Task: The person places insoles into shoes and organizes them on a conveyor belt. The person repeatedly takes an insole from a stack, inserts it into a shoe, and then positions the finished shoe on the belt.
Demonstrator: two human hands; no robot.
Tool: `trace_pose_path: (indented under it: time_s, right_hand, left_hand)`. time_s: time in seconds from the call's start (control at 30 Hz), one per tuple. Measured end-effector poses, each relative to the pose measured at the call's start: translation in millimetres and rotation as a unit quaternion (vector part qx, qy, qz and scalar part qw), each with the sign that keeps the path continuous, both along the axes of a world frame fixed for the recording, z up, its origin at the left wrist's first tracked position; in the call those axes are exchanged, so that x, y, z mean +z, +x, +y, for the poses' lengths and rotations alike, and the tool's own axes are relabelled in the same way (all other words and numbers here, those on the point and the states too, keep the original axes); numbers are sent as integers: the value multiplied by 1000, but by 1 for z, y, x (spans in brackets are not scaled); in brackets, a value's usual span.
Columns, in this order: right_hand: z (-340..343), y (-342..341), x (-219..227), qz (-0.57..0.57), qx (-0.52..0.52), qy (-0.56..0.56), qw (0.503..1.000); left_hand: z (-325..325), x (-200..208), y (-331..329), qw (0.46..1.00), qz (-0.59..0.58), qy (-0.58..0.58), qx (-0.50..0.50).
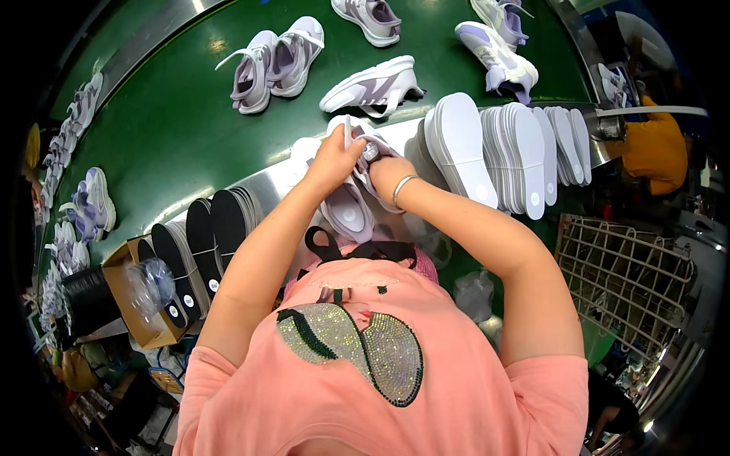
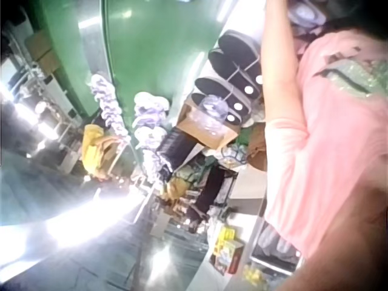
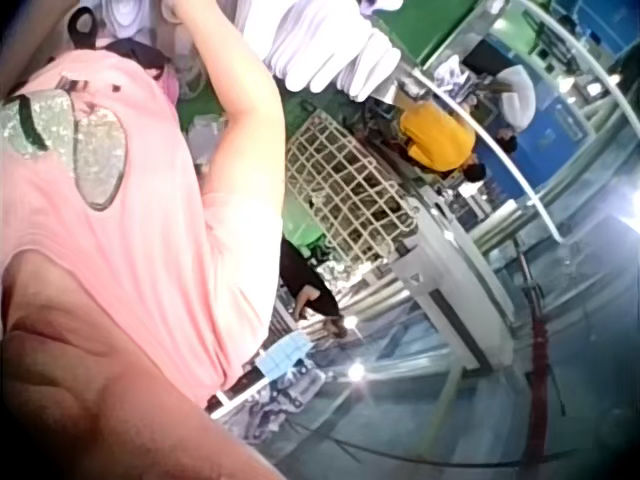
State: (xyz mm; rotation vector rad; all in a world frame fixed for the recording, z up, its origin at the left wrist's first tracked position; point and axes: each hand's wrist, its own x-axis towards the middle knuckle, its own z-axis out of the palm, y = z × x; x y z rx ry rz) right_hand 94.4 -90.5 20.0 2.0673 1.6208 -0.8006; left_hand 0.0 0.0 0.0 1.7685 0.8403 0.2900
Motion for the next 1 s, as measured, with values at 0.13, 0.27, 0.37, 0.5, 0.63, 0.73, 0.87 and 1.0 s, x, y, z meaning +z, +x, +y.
trace_pose_path:
  time_s: [0.13, 0.27, 0.37, 0.5, 0.63, 0.73, 0.87, 1.0]
  right_hand:
    - [5, 9, 3, 11, 111, -58, 992]
    - [14, 12, -7, -19, -17, -127, 992]
    - [14, -3, 22, -41, -87, -89, 991]
    - [6, 12, 31, -35, 60, -133, 989]
    - [-15, 20, 50, 23, 145, -132, 980]
    - [-27, 23, 52, 4, 218, -118, 969]
    - [-36, 28, 34, 4, 213, -101, 972]
    - [-45, 29, 43, 49, 171, -25, 984]
  left_hand:
    - [-2, 0, 4, 1000, -15, 24, -7]
    - [-7, 3, 10, 996, 28, 79, -26]
    - [-6, -6, 10, 996, 5, 92, -19]
    - [-10, 2, 13, 991, 20, 129, -24]
    - [-12, 1, 13, 989, 30, 144, -25]
    - [-12, 1, 17, 987, 19, 154, -26]
    - [-15, 12, 17, 987, 30, 152, -32]
    - [-23, 31, 8, 954, -44, 297, -14]
